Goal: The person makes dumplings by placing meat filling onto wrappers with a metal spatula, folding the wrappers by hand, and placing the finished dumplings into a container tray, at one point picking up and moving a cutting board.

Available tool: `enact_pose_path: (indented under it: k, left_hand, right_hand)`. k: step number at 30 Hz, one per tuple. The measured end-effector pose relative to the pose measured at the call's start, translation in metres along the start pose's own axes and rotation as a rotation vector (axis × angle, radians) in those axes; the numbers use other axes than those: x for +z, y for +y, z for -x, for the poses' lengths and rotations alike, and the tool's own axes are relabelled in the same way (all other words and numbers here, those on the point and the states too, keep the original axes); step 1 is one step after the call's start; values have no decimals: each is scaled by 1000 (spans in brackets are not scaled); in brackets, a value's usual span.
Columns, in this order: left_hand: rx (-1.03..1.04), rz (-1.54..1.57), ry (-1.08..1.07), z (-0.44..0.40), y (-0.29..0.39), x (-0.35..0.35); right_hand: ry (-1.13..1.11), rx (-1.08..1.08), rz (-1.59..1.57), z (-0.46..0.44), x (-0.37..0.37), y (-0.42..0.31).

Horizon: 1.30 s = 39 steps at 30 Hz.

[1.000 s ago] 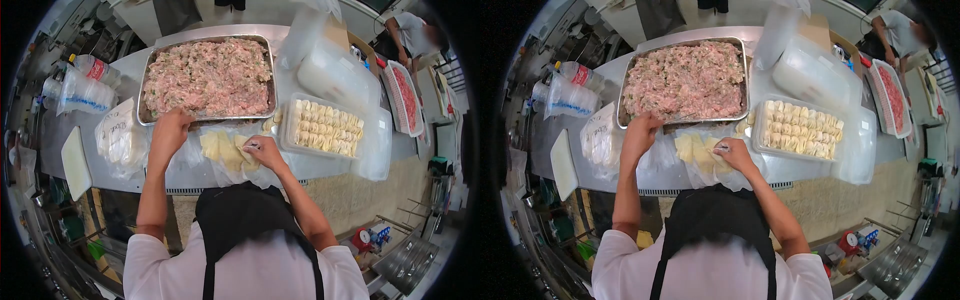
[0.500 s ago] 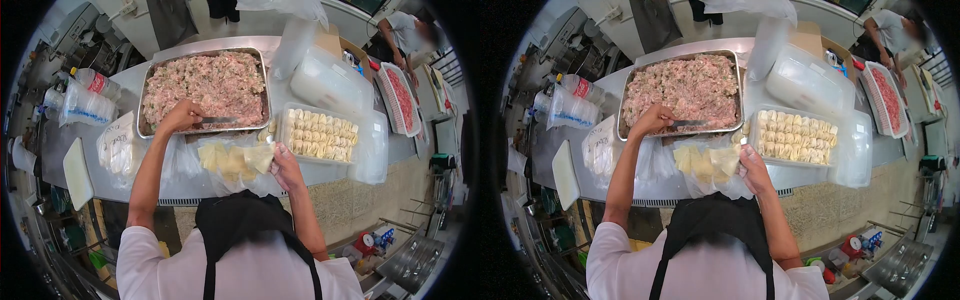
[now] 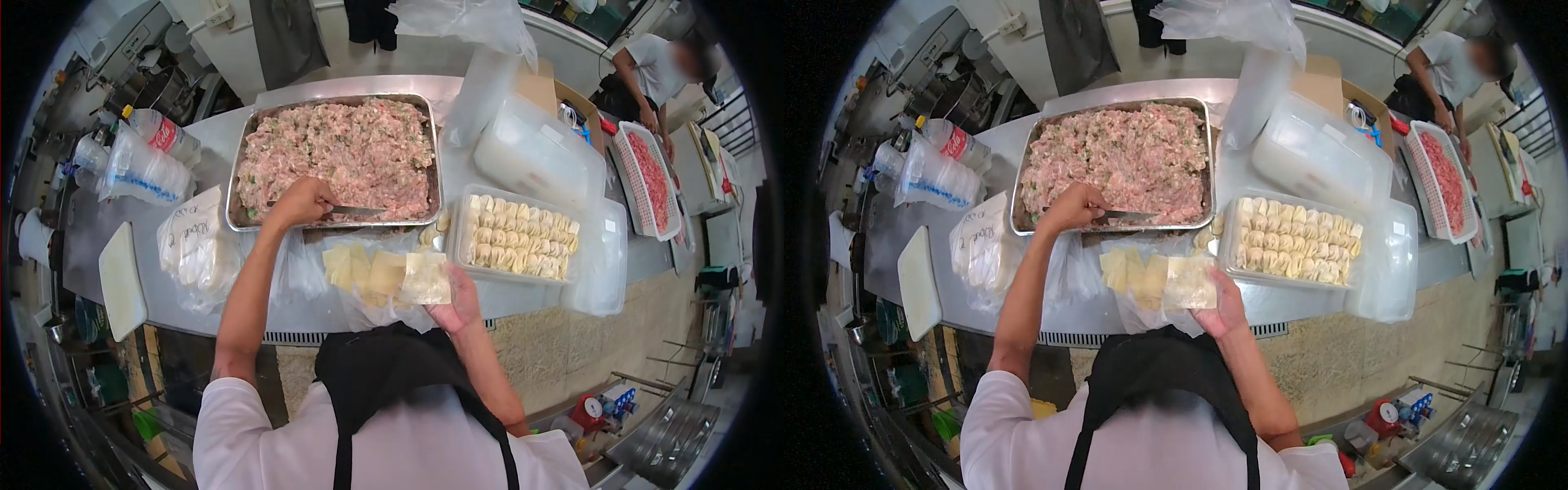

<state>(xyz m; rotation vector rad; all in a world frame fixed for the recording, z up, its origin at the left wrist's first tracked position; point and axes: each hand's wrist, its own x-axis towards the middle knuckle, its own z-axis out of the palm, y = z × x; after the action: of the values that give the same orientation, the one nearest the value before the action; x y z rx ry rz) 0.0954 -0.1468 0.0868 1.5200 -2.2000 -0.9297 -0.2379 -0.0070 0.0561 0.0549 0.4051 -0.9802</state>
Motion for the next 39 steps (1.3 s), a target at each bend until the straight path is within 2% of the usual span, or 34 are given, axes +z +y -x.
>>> enact_pose_path:
  k: [5, 7, 8, 9, 11, 13, 14, 16, 17, 19, 21, 23, 25, 28, 29, 31, 32, 34, 35, 36, 37, 39]
  left_hand:
    - [66, -209, -6, -6, -6, 23]
    - [164, -95, 30, -4, 2, 21]
    - [128, 78, 2, 2, 3, 14]
    - [137, 75, -3, 8, 0, 11]
    - [-140, 504, -118, 19, -4, 6]
    - [-168, 544, -128, 37, 15, 0]
    - [-155, 591, -50, 46, 23, 3]
    - [-128, 629, 42, 60, 48, 4]
    - [-131, 626, 31, 64, 51, 16]
    - [268, 317, 314, 64, 52, 45]
    - [192, 237, 298, 76, 58, 58]
    - [58, -46, 159, 89, 74, 47]
    - [34, -23, 175, 100, 97, 32]
    - [94, 192, 362, 93, 126, 44]
    - [93, 189, 368, 91, 118, 52]
    - [88, 67, 178, 82, 109, 62]
    - [64, 39, 162, 89, 101, 57]
    - [9, 63, 215, 95, 99, 33]
    - [-53, 86, 280, 98, 99, 20]
    - [-46, -62, 282, 92, 104, 3]
    - [-57, -62, 292, 82, 93, -3]
    - [-105, -385, 195, 59, 64, -6]
  right_hand:
    - [157, -50, 217, -11, -11, 11]
    - [184, -139, 196, -17, -13, 10]
    - [184, -149, 193, -19, -15, 10]
    - [225, -157, 145, -22, -16, 10]
    - [255, -177, 92, -31, -9, 9]
    - [301, -236, 82, -35, 7, 11]
    - [300, -243, 75, -39, 14, 10]
    - [132, -217, 38, -47, 23, 8]
    - [138, -221, 29, -51, 24, 10]
    - [70, -148, -136, -64, 20, 8]
    - [73, -183, -122, -76, 7, 7]
    - [75, -225, -112, -80, 8, 7]
    - [329, -394, -55, -70, 22, 5]
    - [304, -347, -8, -69, 30, 2]
    - [299, -343, -6, -71, 30, 3]
    - [250, -343, -67, -76, 32, 0]
    - [244, -353, -72, -76, 31, -3]
    - [336, -502, 41, -64, 31, -8]
    - [337, -491, 45, -60, 32, -11]
    - [338, -487, 69, -56, 36, -13]
    - [335, -485, 95, -54, 39, -15]
    - [298, -471, 133, -57, 37, -12]
